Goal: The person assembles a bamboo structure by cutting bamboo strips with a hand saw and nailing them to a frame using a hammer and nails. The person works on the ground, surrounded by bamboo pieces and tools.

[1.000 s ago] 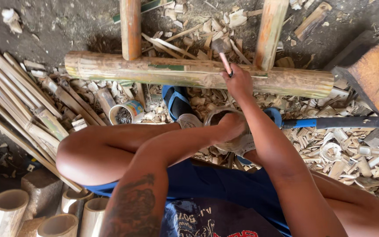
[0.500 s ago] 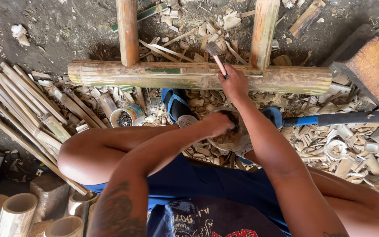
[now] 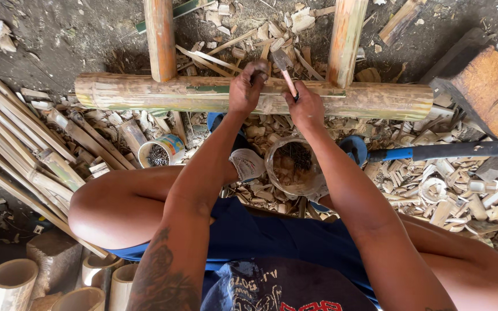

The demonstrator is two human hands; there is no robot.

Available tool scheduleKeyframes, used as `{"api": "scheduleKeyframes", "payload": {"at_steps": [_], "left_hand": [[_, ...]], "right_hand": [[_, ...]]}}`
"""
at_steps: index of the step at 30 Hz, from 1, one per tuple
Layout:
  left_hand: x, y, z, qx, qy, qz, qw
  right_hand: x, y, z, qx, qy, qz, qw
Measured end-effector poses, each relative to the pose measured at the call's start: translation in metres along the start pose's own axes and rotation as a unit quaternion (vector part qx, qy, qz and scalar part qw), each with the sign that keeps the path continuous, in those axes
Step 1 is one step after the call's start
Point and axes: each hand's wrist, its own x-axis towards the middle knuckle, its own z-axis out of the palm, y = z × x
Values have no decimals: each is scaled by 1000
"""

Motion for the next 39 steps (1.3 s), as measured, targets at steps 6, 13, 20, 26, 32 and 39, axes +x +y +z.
{"api": "scheduleKeyframes", "payload": {"at_steps": [6, 13, 20, 26, 32, 39], "left_hand": [[2, -1, -1, 97, -24, 28, 995], [-6, 1, -3, 135, -64, 44, 988], [-6, 8, -2, 186, -61, 61, 979], [-5, 9, -4, 192, -58, 73, 977], [-12, 13, -7, 195, -59, 102, 974], [-13, 11, -5, 219, -45, 130, 966]], "right_hand": [[-2, -7, -14, 68, -59, 56, 994], [-44, -14, -59, 88, -41, -11, 995], [-79, -36, -96, 94, 16, -123, 988], [-91, -36, -87, 29, 106, -256, 960], [-83, -34, -74, -38, 53, -224, 972], [-90, -49, -90, -40, 25, -192, 980]]}}
